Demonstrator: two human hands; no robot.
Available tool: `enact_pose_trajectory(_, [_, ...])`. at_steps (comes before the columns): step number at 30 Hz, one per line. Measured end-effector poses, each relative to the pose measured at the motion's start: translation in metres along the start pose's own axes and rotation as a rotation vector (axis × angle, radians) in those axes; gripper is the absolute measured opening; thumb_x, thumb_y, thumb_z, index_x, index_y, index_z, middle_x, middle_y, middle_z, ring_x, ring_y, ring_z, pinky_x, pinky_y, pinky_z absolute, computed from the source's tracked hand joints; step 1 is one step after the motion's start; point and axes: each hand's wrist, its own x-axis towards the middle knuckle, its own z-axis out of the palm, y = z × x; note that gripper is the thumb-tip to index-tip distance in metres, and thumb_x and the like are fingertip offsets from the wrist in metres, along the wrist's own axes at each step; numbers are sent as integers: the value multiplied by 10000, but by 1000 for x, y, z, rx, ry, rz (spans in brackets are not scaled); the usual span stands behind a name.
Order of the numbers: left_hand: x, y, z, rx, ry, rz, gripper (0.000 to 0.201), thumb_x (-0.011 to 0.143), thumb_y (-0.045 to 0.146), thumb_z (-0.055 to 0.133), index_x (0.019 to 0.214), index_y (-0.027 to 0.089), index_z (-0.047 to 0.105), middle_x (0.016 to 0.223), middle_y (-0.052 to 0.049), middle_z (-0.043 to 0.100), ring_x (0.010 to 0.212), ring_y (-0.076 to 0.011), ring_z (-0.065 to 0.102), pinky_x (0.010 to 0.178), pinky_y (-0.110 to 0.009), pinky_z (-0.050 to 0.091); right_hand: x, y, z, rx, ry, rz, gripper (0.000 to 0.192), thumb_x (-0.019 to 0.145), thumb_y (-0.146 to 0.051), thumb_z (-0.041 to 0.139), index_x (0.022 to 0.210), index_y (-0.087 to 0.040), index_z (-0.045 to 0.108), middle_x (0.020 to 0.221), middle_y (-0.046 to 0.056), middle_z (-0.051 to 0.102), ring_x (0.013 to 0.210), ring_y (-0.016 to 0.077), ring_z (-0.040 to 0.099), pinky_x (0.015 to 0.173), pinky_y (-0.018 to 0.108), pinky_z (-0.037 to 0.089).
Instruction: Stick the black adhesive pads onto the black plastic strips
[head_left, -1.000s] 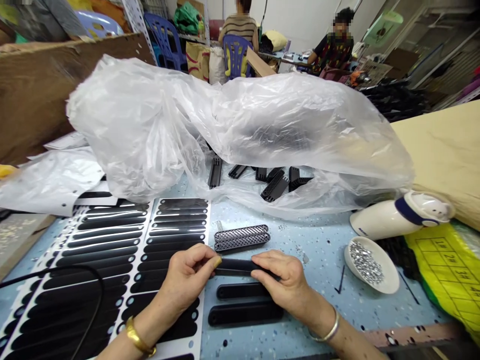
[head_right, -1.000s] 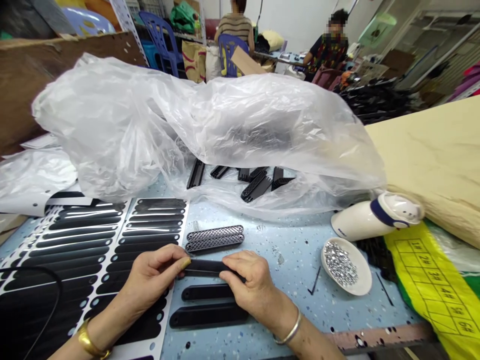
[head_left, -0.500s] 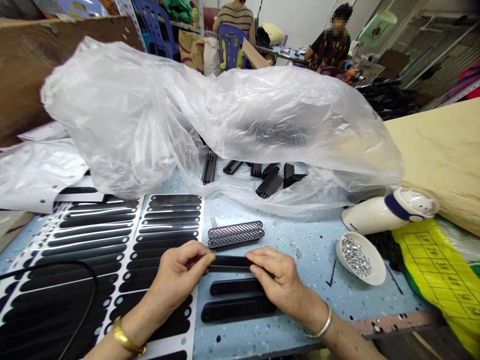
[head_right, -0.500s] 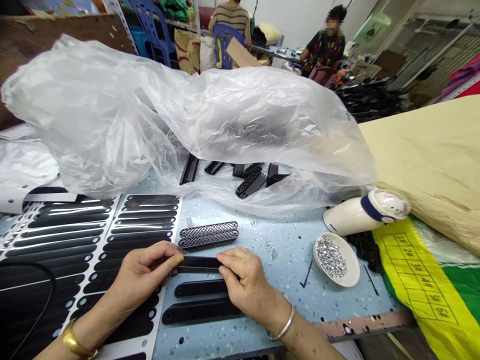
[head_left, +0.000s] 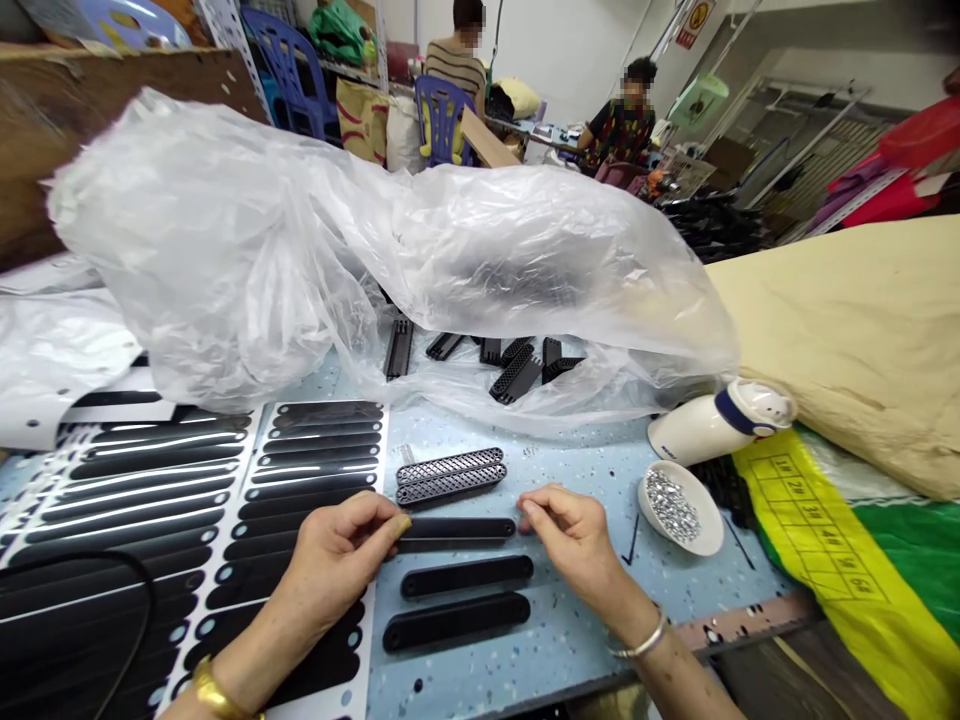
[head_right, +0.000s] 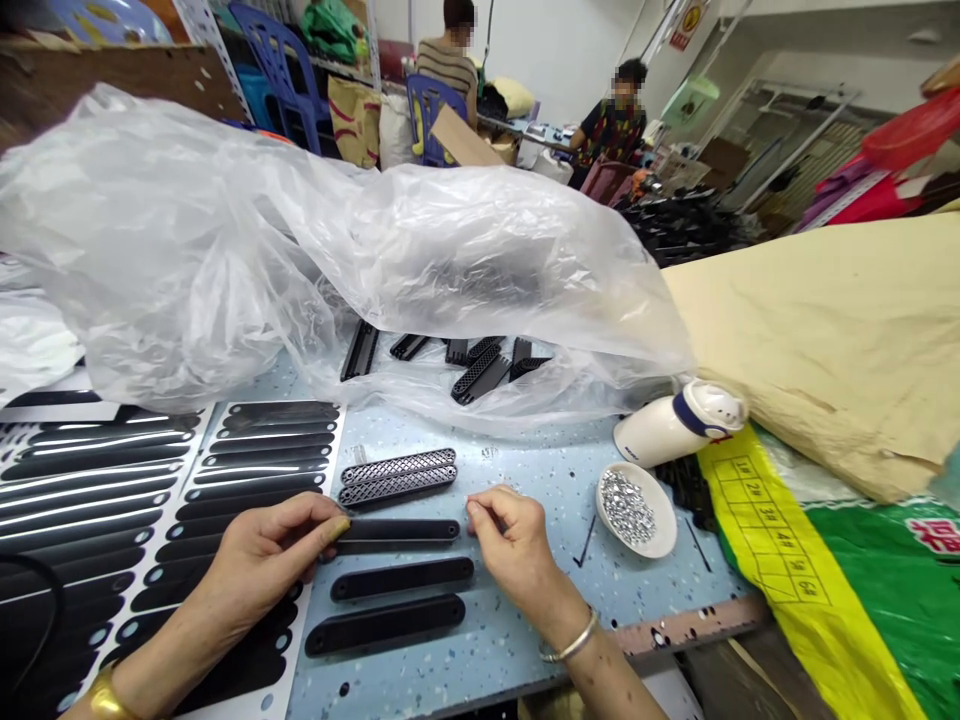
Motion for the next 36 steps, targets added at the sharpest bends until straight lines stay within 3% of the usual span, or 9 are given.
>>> enact_pose_trajectory(4, [1, -3, 0, -1, 3, -33, 263, 801, 406, 642, 668, 183, 685, 564, 7, 623, 464, -132, 559, 405, -194, 436, 2, -4, 8, -27, -53, 0, 303, 899, -292, 545, 656, -165, 676, 577, 12, 597, 549, 134, 550, 510, 238, 457])
enact_pose_trajectory(7, [0, -4, -1, 43, -3, -8, 266, 831, 406, 613, 706, 189, 700, 563, 11, 639, 462, -140, 590, 415, -202, 452, 4, -5, 8, -30, -78, -33, 258, 888, -275, 538, 740, -157, 714, 612, 24, 625, 574, 143, 573, 530, 247, 473])
enact_pose_trajectory(9, [-3, -3, -3, 154, 40, 121, 225, 846, 376, 608, 754, 198, 712, 604, 9, 673, 507, -150, 631, 466, -210, 487, 4, -3, 5, -2, -87, -26, 244, 886, -244, 518, 809, -150, 730, 645, 38, 657, 586, 147, 607, 540, 251, 491])
enact_pose_trajectory(13, [-13, 13, -5, 439, 242, 564, 118, 844, 254, 638, 913, 195, 713, 779, -27, 729, 632, -161, 680, 588, -228, 536, 0, 2, -1, 40, -87, -57, 182, 815, -187, 583, 893, -148, 742, 726, 57, 696, 595, 149, 641, 546, 265, 526])
enact_pose_trajectory(15, [-16, 25, -1, 500, 228, 756, 142, 859, 158, 619, 972, 179, 703, 867, -53, 733, 739, -170, 691, 692, -246, 553, -1, 3, -3, 60, -97, -108, 199, 774, -161, 634, 935, -166, 750, 786, 66, 718, 646, 157, 655, 586, 280, 549])
enact_pose_trajectory(18, [-13, 39, 11, 496, 81, 912, 210, 878, 40, 551, 1000, 152, 680, 966, -85, 722, 909, -194, 668, 838, -299, 545, -2, 2, -3, 97, -113, -128, 228, 756, -133, 676, 965, -177, 757, 835, 76, 739, 700, 167, 671, 643, 299, 568])
enact_pose_trajectory(24, [8, 29, 39, 454, -122, 913, 230, 897, 9, 515, 1035, 138, 647, 1042, -109, 691, 1015, -217, 614, 893, -347, 527, -3, 5, -4, 117, -127, -124, 245, 728, -114, 728, 965, -164, 766, 833, 79, 752, 713, 177, 685, 651, 296, 571])
enact_pose_trajectory(30, [17, 12, 45, 453, -175, 942, 332, 892, -7, 490, 1171, 129, 606, 1103, -128, 694, 985, -226, 612, 835, -363, 531, -6, 9, -5, 131, -106, -123, 257, 707, -104, 742, 955, -161, 770, 820, 73, 755, 722, 176, 688, 676, 301, 570])
enact_pose_trajectory(36, [21, 12, 50, 445, -186, 932, 290, 909, 17, 505, 1157, 128, 606, 1049, -121, 698, 898, -217, 609, 764, -355, 523, -3, 7, -4, 117, -88, -131, 282, 701, -94, 732, 977, -143, 759, 789, 65, 735, 651, 154, 656, 623, 281, 563])
